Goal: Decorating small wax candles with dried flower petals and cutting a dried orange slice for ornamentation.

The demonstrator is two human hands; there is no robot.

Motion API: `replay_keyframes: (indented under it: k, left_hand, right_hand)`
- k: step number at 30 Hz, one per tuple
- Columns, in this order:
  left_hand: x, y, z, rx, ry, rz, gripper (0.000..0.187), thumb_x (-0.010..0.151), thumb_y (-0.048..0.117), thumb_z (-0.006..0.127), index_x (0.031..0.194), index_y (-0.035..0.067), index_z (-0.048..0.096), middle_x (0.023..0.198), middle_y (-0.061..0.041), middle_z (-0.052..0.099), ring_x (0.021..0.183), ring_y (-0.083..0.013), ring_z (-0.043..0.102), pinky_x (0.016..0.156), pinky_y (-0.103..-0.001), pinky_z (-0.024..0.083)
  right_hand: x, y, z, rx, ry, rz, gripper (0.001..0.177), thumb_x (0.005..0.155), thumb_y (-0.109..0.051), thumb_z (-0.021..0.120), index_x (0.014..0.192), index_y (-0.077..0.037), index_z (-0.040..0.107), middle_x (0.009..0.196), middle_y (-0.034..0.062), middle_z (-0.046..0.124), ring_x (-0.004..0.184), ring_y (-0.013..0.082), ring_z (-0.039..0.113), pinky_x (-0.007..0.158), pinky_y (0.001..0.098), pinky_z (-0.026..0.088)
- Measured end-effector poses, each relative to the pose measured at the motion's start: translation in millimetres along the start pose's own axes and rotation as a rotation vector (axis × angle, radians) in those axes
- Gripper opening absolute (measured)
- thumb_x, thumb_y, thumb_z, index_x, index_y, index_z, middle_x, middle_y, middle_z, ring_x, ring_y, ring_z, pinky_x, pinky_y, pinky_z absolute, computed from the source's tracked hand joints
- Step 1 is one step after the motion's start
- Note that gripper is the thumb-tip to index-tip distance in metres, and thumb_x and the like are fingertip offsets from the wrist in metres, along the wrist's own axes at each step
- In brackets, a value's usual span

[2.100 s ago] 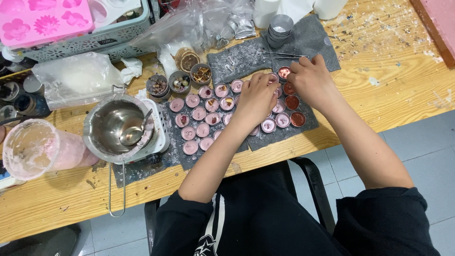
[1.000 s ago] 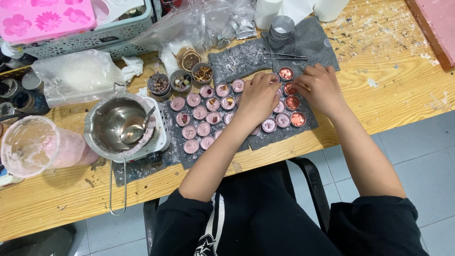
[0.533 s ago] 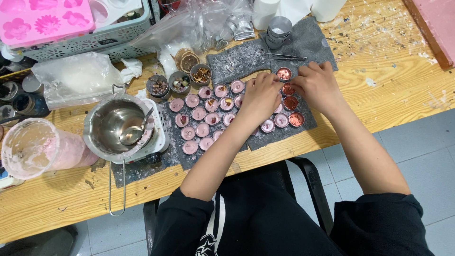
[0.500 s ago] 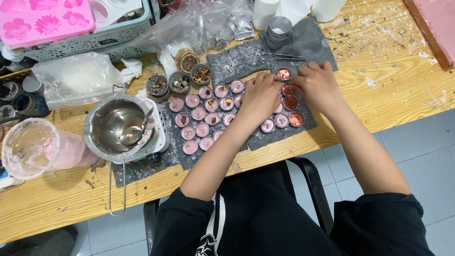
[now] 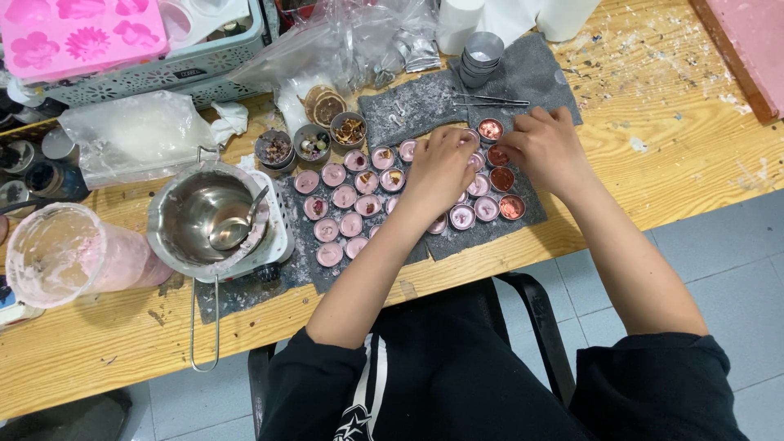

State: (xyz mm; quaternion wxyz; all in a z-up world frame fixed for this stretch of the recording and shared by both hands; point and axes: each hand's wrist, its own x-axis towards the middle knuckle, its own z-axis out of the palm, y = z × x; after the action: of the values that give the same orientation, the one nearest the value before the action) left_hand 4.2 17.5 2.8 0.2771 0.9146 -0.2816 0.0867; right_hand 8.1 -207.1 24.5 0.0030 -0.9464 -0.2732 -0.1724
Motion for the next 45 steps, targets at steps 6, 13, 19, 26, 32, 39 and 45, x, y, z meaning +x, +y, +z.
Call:
replay_keyframes:
  k: [6, 13, 19, 26, 32, 39, 45]
  left_hand:
    - [-19, -5, -37, -0.031, -0.077, -0.100, 0.040, 0.093, 0.025, 0.069, 0.129, 0.009, 0.067, 0.133, -0.009, 0.060, 0.131, -0.0289, 0.050, 0.108, -0.049, 0.038]
    - [-62, -30, -59, 0.033, -0.013, -0.200, 0.042, 0.093, 0.025, 0.068, 0.132, 0.007, 0.065, 0.135, -0.011, 0.059, 0.133, -0.0318, 0.047, 0.111, -0.050, 0.036]
    - [-86, -52, -72, 0.105, 0.023, -0.467, 0.048, 0.094, 0.029, 0.068, 0.131, -0.001, 0.061, 0.139, -0.016, 0.054, 0.139, -0.0368, 0.042, 0.116, -0.050, 0.035]
    - [-82, -75, -51, 0.178, 0.082, -0.406, 0.062, 0.089, 0.028, 0.070, 0.136, -0.007, 0.051, 0.150, -0.025, 0.043, 0.144, -0.0407, 0.034, 0.118, -0.052, 0.026]
    - [-82, -83, -47, 0.167, 0.108, -0.380, 0.064, 0.088, 0.025, 0.071, 0.139, -0.008, 0.049, 0.153, -0.024, 0.042, 0.146, -0.0380, 0.035, 0.122, -0.050, 0.025]
    - [-83, -87, -43, 0.211, 0.041, -0.374, 0.066, 0.088, 0.025, 0.069, 0.140, -0.010, 0.047, 0.155, -0.025, 0.038, 0.148, -0.0375, 0.031, 0.124, -0.049, 0.021]
    - [-84, -86, -42, 0.186, 0.045, -0.371, 0.067, 0.089, 0.027, 0.069, 0.141, -0.010, 0.047, 0.155, -0.025, 0.038, 0.149, -0.0372, 0.030, 0.125, -0.050, 0.020]
  right_hand:
    - [-6, 12, -7, 0.084, -0.044, 0.082, 0.016, 0.086, -0.030, 0.083, 0.099, -0.022, 0.082, 0.085, -0.0024, 0.062, 0.091, 0.0182, 0.059, 0.085, 0.0372, 0.039]
    - [-8, 11, -39, 0.257, 0.088, 0.139, 0.009, 0.095, -0.022, 0.082, 0.100, -0.015, 0.079, 0.083, -0.0004, 0.062, 0.088, 0.0199, 0.059, 0.091, 0.0401, 0.042]
    - [32, -37, -66, 0.473, 0.126, 0.056, 0.009, 0.095, -0.012, 0.081, 0.102, -0.009, 0.077, 0.079, 0.0047, 0.056, 0.071, 0.0213, 0.056, 0.069, 0.0393, 0.043]
    - [106, -100, -48, 0.416, 0.033, -0.145, 0.014, 0.086, -0.017, 0.080, 0.099, -0.011, 0.077, 0.087, 0.0036, 0.062, 0.088, 0.0253, 0.060, 0.078, 0.0431, 0.043]
    - [163, -116, 23, 0.268, 0.014, -0.261, 0.012, 0.084, -0.020, 0.080, 0.096, -0.017, 0.078, 0.094, 0.0027, 0.064, 0.101, 0.0252, 0.062, 0.085, 0.0419, 0.047]
    - [195, -123, 66, 0.077, -0.125, -0.238, 0.017, 0.074, -0.027, 0.083, 0.088, -0.018, 0.079, 0.098, 0.0009, 0.066, 0.106, 0.0232, 0.061, 0.088, 0.0433, 0.045]
    - [197, -125, 66, 0.092, -0.131, -0.245, 0.010, 0.075, -0.022, 0.081, 0.083, -0.016, 0.079, 0.094, 0.0011, 0.067, 0.102, 0.0231, 0.063, 0.089, 0.0430, 0.046]
